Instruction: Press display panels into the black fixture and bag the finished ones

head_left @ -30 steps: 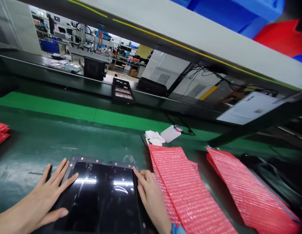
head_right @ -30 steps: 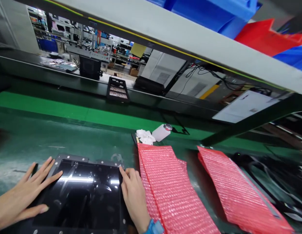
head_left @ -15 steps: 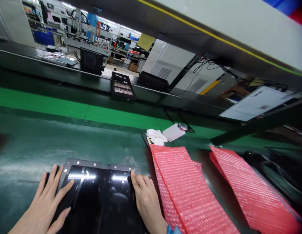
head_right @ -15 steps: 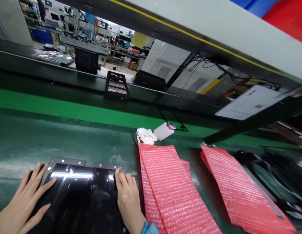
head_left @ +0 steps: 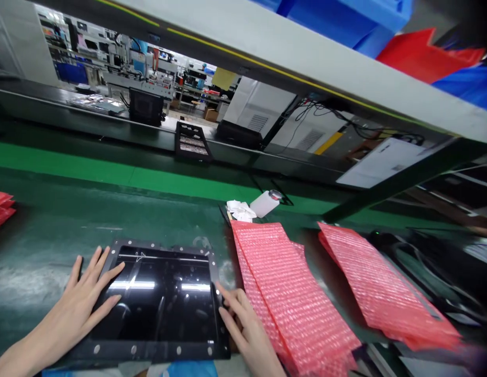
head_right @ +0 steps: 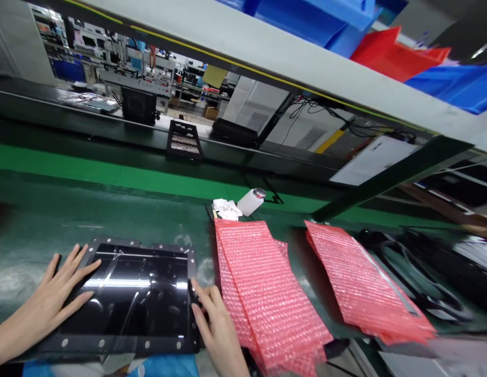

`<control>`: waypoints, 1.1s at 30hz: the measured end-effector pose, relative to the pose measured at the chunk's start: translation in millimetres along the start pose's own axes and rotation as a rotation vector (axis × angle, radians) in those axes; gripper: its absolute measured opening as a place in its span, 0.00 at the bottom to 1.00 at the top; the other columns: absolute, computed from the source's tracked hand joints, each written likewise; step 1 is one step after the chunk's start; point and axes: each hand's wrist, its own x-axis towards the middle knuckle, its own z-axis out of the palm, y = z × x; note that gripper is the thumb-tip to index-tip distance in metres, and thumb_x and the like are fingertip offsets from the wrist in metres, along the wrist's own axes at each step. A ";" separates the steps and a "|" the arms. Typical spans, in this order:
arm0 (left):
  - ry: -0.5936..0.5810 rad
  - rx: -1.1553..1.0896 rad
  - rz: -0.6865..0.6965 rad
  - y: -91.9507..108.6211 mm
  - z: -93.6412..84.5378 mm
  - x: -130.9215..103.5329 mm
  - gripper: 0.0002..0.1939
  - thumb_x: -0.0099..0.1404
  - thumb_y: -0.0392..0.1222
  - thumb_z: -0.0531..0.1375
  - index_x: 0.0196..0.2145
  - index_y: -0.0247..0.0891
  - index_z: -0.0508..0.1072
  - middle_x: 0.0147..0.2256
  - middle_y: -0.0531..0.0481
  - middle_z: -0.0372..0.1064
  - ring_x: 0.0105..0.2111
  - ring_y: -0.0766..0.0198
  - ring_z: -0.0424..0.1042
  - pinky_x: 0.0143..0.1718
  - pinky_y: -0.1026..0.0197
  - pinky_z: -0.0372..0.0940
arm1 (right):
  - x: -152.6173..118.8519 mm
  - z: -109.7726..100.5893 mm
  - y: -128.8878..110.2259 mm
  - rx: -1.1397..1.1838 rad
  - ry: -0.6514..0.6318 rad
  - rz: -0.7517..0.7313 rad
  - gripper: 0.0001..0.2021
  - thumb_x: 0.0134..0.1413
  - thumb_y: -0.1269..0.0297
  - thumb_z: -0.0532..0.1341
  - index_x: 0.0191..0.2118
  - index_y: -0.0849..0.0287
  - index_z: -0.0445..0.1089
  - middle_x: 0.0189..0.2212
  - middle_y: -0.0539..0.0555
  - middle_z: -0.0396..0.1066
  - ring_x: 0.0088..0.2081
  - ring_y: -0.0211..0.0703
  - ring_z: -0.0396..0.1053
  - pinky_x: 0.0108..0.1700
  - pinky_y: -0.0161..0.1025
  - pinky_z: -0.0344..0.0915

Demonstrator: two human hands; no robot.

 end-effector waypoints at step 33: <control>0.020 -0.155 -0.022 -12.0 7.6 -1.7 0.26 0.75 0.52 0.46 0.68 0.50 0.52 0.71 0.49 0.36 0.70 0.46 0.37 0.67 0.34 0.36 | -2.7 26.7 -6.9 -0.337 0.207 0.038 0.26 0.69 0.50 0.46 0.65 0.56 0.61 0.23 0.49 0.71 0.21 0.41 0.67 0.27 0.36 0.60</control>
